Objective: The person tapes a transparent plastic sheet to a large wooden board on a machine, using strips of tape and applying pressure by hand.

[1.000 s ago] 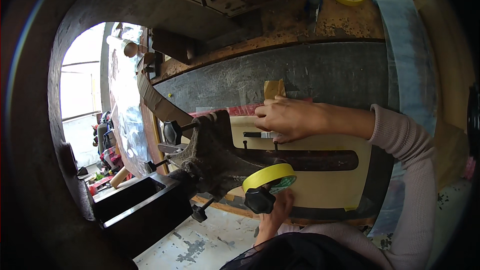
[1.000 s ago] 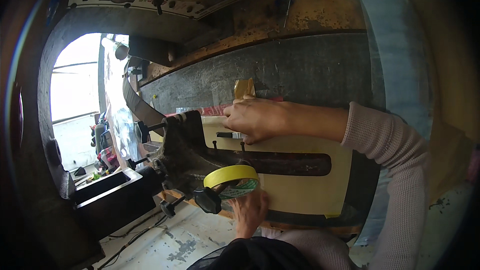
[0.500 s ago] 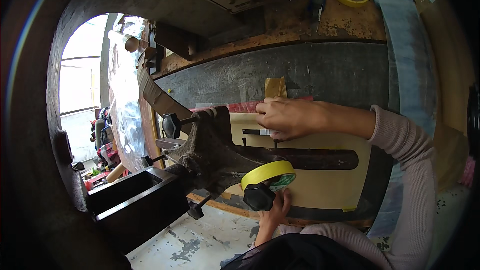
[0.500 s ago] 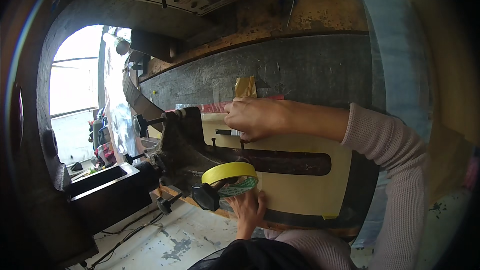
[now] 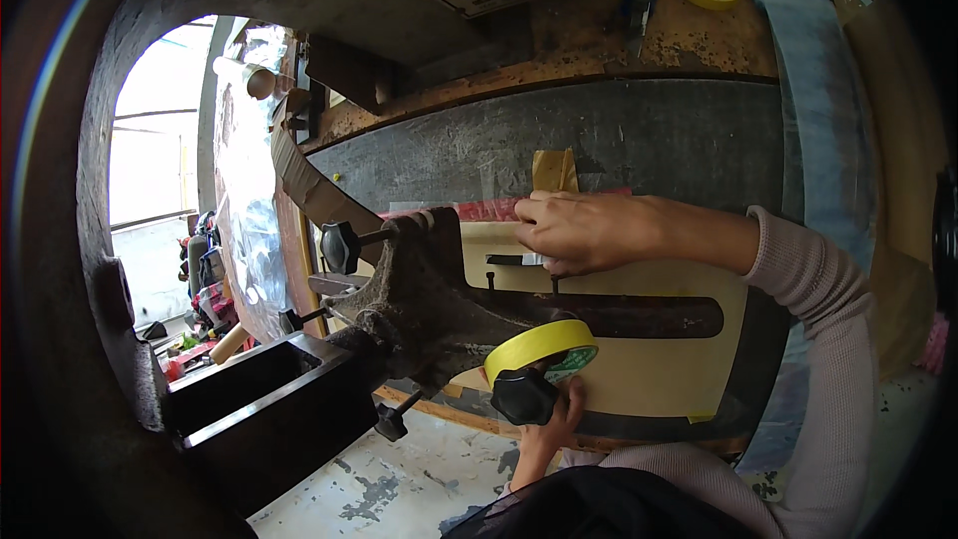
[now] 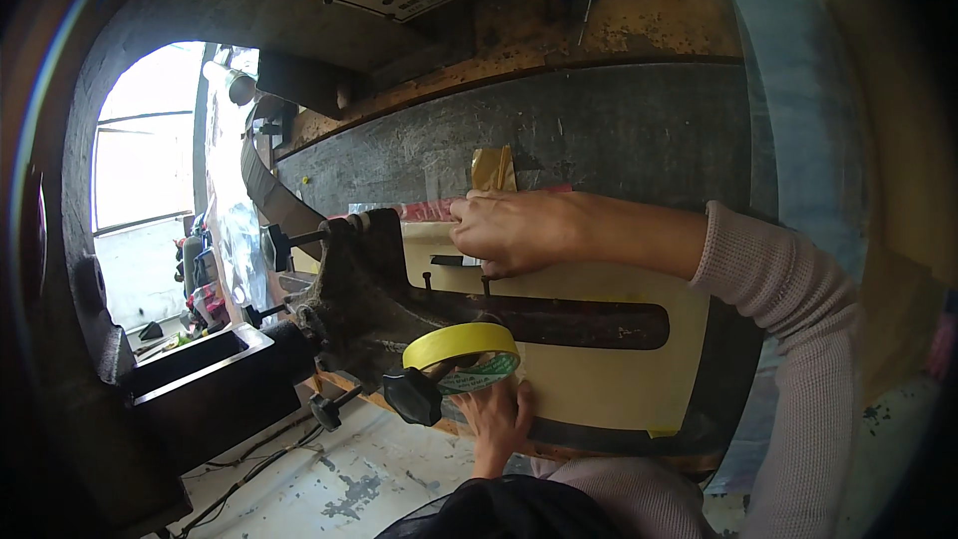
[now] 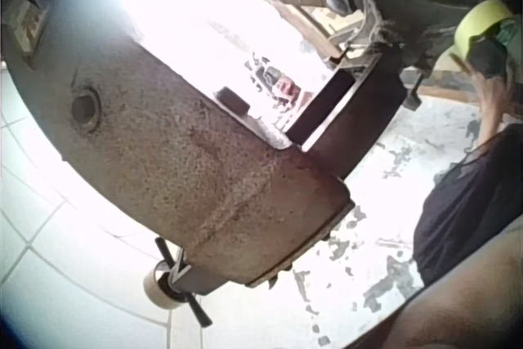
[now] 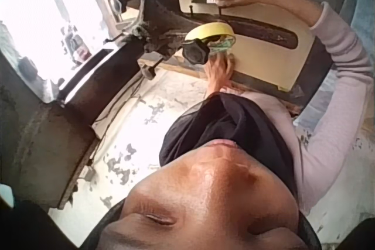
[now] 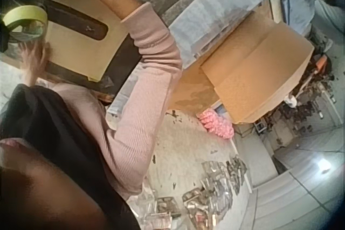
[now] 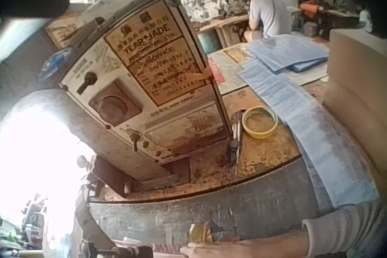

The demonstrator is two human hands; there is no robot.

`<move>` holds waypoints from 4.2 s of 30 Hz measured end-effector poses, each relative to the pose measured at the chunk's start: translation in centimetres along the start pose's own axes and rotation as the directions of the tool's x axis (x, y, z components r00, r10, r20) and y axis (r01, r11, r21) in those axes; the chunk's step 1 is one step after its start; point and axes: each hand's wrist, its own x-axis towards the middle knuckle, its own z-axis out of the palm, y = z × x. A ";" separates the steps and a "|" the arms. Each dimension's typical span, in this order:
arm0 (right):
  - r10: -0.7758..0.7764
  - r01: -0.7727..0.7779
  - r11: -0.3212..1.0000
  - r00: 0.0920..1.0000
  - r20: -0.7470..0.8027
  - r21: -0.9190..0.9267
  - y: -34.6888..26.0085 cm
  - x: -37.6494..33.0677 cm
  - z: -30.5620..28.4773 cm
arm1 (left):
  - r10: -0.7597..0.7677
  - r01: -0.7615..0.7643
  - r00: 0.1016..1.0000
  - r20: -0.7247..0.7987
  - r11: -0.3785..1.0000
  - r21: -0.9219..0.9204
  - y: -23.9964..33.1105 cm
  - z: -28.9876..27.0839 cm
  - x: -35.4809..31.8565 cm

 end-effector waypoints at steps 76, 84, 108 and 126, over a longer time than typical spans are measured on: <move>-0.231 0.031 0.855 0.917 -0.326 -0.518 -1.6 -1.0 2.3 | -0.051 0.045 0.989 0.136 0.998 0.045 -0.7 0.4 -0.3; -0.061 -0.012 0.973 0.948 -0.312 -0.229 -1.6 -2.1 0.9 | -0.020 0.011 0.992 0.128 0.997 0.074 -0.9 0.5 -0.5; -0.187 0.071 0.932 0.935 -0.302 -0.355 -0.7 -1.7 2.3 | -0.057 0.048 0.988 0.141 0.996 0.071 -0.9 0.7 -0.9; 0.007 -0.013 0.973 1.000 -0.023 -0.229 -1.9 -1.5 0.9 | -0.087 0.079 0.983 0.163 0.995 0.053 -0.9 0.6 -0.8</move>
